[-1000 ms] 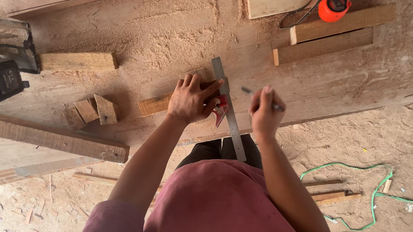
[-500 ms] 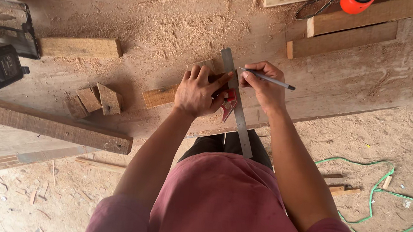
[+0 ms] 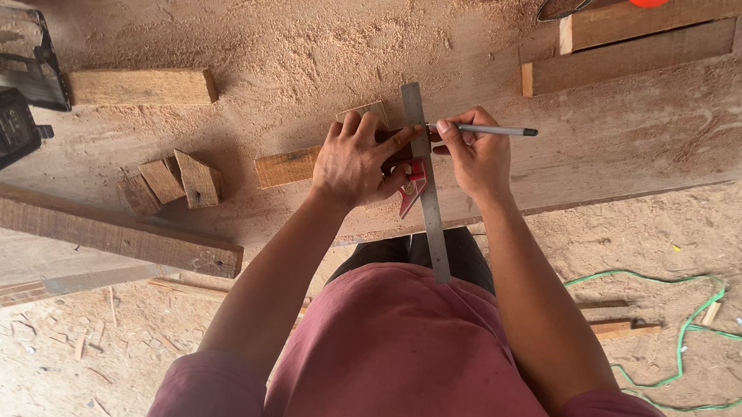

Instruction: The person uses a cordless circular saw to cut a wooden plank on a workbench. They then measure and mark smaller wooden pieces with a tape measure, pencil, and square before cutting them with the saw. The cut pieces are stacked on the workbench.

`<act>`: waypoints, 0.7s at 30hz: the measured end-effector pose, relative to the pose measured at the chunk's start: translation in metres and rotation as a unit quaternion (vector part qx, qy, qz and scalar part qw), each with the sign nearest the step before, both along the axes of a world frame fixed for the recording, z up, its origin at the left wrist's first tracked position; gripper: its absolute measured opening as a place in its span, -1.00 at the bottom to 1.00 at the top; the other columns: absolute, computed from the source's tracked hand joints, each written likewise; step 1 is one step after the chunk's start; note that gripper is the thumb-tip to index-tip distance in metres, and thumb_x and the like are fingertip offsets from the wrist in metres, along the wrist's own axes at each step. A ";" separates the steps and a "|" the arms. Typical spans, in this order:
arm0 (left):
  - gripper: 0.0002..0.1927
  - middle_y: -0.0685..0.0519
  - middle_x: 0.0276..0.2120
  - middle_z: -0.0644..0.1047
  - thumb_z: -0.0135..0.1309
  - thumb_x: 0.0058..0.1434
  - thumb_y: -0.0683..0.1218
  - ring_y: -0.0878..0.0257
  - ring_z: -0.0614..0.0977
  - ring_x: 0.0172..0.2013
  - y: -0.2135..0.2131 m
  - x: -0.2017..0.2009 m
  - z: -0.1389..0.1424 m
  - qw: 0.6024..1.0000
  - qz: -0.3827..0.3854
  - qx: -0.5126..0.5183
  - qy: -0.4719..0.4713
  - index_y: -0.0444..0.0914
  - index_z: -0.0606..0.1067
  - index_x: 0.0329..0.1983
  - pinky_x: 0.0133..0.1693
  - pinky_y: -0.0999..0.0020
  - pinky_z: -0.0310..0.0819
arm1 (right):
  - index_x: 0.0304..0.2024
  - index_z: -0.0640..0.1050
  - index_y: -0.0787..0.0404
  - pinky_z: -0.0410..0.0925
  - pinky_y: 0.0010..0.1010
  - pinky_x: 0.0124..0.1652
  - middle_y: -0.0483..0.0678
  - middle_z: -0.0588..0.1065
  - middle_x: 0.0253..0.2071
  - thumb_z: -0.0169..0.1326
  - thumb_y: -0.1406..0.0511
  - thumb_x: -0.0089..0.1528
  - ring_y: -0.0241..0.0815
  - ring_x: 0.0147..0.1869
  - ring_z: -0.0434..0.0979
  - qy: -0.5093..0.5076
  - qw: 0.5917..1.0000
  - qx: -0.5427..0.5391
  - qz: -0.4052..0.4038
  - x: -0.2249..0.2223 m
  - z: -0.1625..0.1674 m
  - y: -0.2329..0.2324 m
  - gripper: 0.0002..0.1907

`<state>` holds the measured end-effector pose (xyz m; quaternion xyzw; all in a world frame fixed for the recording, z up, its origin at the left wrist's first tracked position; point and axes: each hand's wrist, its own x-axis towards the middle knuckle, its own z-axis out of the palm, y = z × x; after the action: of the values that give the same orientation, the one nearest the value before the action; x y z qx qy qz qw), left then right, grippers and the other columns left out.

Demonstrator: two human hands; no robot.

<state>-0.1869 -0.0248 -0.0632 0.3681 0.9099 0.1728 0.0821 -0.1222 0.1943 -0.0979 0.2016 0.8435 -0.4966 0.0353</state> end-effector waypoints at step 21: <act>-0.39 -0.03 -0.22 0.39 0.25 0.05 0.25 0.01 0.48 -0.14 0.003 -0.001 0.008 1.000 0.003 -0.003 -0.018 0.29 0.53 0.25 -0.13 0.05 0.49 | -0.22 0.58 0.26 0.23 -0.57 -0.46 -0.16 0.53 -0.47 0.22 0.17 0.38 -0.46 -0.44 0.41 0.079 0.996 -0.033 -0.016 0.010 0.006 -0.010 -0.73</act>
<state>-0.1878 -0.0215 -0.0548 0.3616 0.9099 0.1773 0.0994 -0.1120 0.1846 -0.0924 0.1742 0.8236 -0.5387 -0.0330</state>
